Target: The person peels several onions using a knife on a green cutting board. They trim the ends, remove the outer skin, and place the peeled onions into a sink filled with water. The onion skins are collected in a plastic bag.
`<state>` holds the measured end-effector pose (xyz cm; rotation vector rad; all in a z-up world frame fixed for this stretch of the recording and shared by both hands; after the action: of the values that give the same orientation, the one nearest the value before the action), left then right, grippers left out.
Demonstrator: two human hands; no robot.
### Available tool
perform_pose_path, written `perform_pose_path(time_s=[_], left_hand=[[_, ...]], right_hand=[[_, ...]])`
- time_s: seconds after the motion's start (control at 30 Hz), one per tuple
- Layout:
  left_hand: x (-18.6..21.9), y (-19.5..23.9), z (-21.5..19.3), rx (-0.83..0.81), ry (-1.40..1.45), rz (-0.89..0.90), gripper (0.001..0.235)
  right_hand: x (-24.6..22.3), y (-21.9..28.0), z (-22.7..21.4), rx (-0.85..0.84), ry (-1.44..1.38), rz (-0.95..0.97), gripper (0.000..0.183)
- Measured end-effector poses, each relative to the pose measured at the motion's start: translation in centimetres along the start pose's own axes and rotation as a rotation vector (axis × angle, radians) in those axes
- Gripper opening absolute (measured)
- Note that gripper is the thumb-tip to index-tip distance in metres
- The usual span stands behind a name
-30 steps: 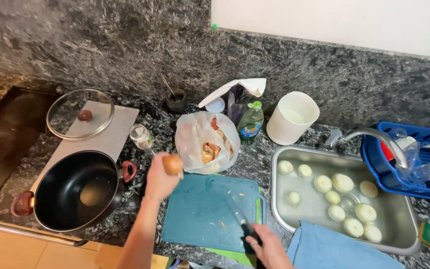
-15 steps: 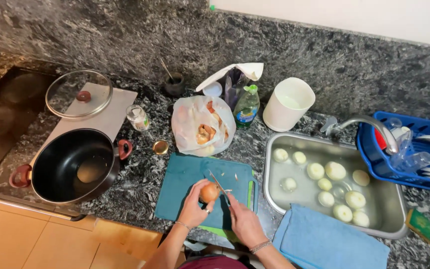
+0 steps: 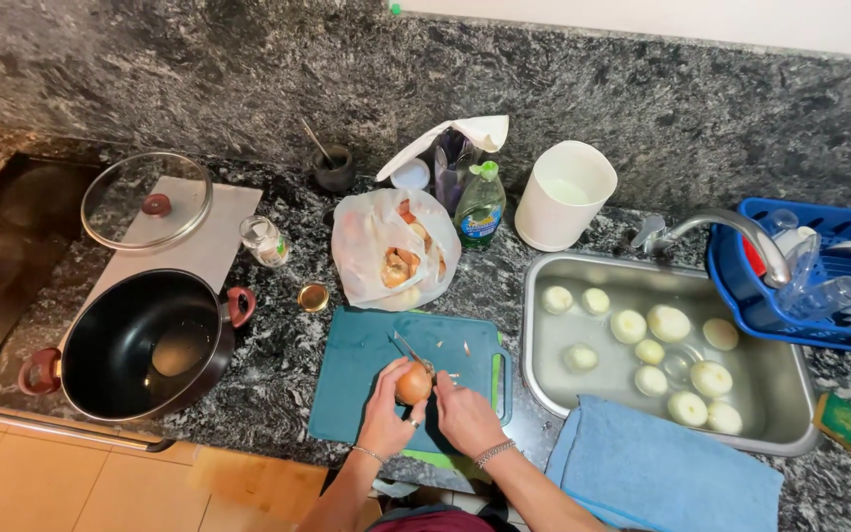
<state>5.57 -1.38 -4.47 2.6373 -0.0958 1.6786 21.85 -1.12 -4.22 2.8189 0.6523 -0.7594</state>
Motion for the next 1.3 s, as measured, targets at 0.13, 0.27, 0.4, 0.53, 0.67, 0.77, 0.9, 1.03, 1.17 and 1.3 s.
perform_pose_path(time_s=[0.13,0.27,0.4,0.53,0.67,0.77,0.9,1.03,1.17,1.3], left_hand=[[-0.3,0.1,0.2,-0.007,-0.028,0.023,0.061],[0.1,0.2,-0.2,-0.033,-0.011,-0.019,0.061],[-0.9,0.5,0.3,-0.026,-0.052,-0.045,0.064],[0.9,-1.1,-1.0,-0.135,-0.164,-0.282,0.073],[1.5,-3.6,-0.1,-0.174,-0.827,-0.127,0.077],[3.8,-4.4,-1.2,-0.269,-0.854,-0.113,0.082],[9.3,-2.6,-6.1,-0.139,-0.338,-0.264,0.087],[5.8,-2.0,-5.1,-0.098,-0.067,-0.201,0.091],[1.5,-1.7,-2.1,-0.119,-0.048,-0.204,0.071],[-0.7,0.1,-1.6,-0.09,0.068,-0.214,0.061]], right_hand=[[0.6,3.2,-0.2,-0.067,-0.024,-0.017,0.018],[1.5,1.3,2.0,-0.06,-0.011,-0.028,0.015],[2.4,4.9,3.2,-0.064,-0.013,-0.059,0.015],[4.2,8.0,5.1,-0.15,0.051,0.116,0.036],[3.4,7.8,4.8,-0.168,0.087,0.148,0.027],[3.0,7.8,4.6,-0.173,0.096,0.147,0.027],[2.8,7.7,4.4,-0.146,0.039,0.176,0.021],[3.6,7.8,3.9,-0.058,0.035,0.151,0.027],[3.5,7.6,1.4,0.085,-0.063,0.265,0.029],[1.0,6.6,-0.2,0.156,-0.089,0.242,0.03]])
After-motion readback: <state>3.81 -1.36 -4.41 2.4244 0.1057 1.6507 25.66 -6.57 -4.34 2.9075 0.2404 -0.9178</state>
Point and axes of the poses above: each hand's wrist, its own y-axis away from the middle knuckle, its own z-axis out of the palm, x = y × z, the point moved 4 cm from there along -y, towards the middle knuckle, and after that the axes turned 13 degrees about -z, right-handed, at the moved point
